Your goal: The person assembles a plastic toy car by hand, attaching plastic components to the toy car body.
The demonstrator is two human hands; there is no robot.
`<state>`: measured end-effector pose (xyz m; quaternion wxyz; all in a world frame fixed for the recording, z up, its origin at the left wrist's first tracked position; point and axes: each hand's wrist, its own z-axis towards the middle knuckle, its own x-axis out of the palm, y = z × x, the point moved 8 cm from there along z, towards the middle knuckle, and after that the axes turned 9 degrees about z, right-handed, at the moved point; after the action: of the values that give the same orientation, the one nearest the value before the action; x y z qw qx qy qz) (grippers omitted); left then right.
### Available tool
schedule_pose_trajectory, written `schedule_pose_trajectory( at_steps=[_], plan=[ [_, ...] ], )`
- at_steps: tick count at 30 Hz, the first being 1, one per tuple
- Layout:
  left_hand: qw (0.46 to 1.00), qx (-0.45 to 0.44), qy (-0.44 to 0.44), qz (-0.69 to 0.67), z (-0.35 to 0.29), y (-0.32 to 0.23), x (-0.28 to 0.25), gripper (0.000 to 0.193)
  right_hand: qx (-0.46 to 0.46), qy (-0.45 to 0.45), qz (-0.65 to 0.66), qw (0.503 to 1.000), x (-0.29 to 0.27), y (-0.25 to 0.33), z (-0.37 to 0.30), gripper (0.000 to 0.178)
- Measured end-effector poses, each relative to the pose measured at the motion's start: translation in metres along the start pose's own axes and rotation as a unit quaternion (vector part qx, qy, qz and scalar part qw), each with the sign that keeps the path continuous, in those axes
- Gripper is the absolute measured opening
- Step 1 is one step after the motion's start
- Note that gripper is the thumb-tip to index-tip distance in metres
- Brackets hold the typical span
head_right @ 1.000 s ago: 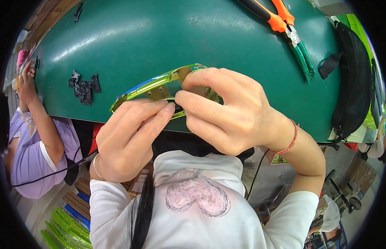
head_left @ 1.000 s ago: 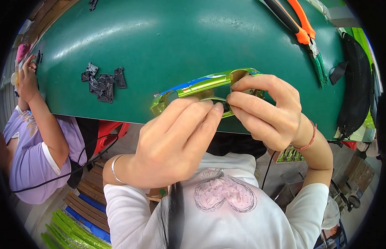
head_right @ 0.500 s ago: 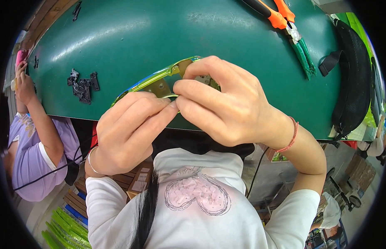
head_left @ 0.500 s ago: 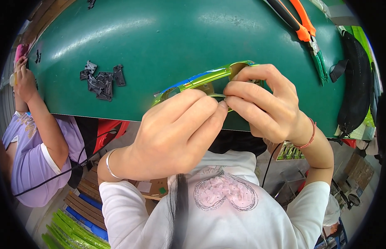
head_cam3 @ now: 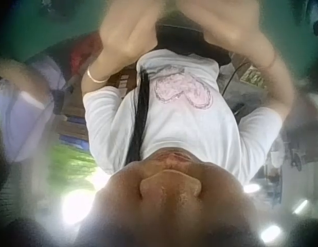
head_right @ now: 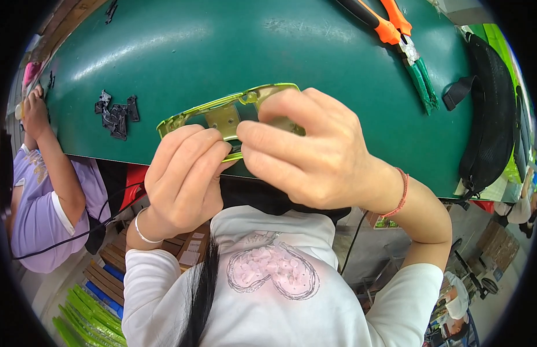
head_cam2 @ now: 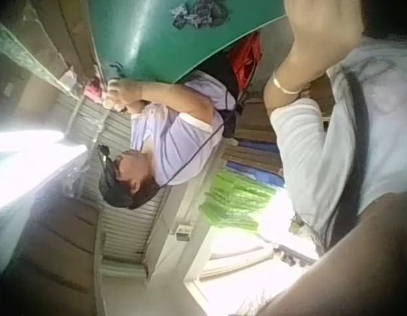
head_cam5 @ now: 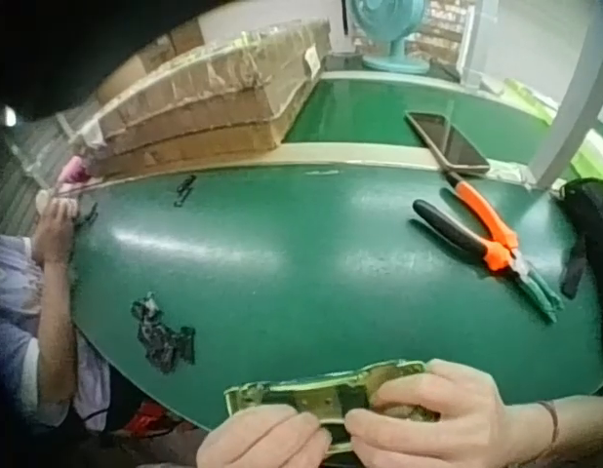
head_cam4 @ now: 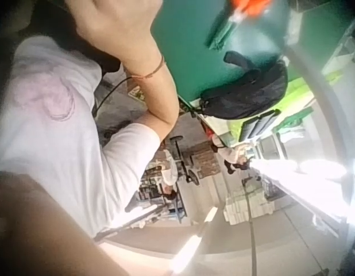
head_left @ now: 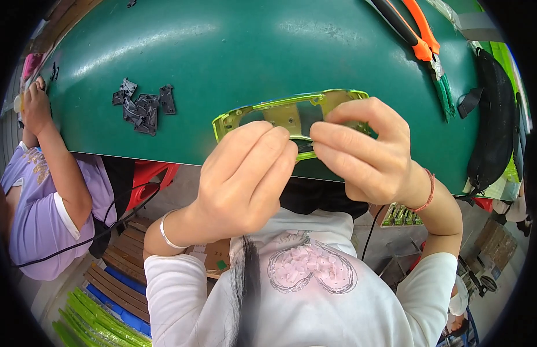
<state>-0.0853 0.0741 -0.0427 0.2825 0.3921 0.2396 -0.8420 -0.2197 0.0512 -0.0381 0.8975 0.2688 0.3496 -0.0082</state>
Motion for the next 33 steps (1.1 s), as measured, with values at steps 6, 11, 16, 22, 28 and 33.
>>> schedule_pose_trajectory(
  at_steps=[6,11,16,22,28,33],
  plan=[
    [0.999,0.032,-0.032,-0.01,0.012,-0.004,0.0,0.023,0.0,-0.018,-0.045,0.999,-0.003,-0.002,-0.005,0.02],
    [0.999,-0.022,-0.025,-0.012,0.013,0.002,0.004,0.021,0.005,-0.024,-0.044,0.999,-0.003,-0.003,-0.002,0.028],
    [0.998,-0.038,-0.041,-0.025,0.017,-0.009,0.007,0.025,0.025,-0.029,-0.038,0.999,-0.004,0.004,-0.002,0.027],
    [0.998,-0.054,0.006,0.022,0.022,0.001,0.015,0.03,0.028,-0.054,-0.076,0.995,-0.004,-0.013,-0.008,0.026],
    [0.997,-0.046,0.008,0.066,0.019,-0.005,0.013,0.028,0.042,0.004,-0.066,0.997,0.002,0.0,-0.002,0.034],
    [0.996,-0.061,0.021,-0.065,0.027,0.004,0.013,0.023,0.05,-0.012,-0.069,0.996,0.001,-0.006,-0.001,0.032]
  ],
)
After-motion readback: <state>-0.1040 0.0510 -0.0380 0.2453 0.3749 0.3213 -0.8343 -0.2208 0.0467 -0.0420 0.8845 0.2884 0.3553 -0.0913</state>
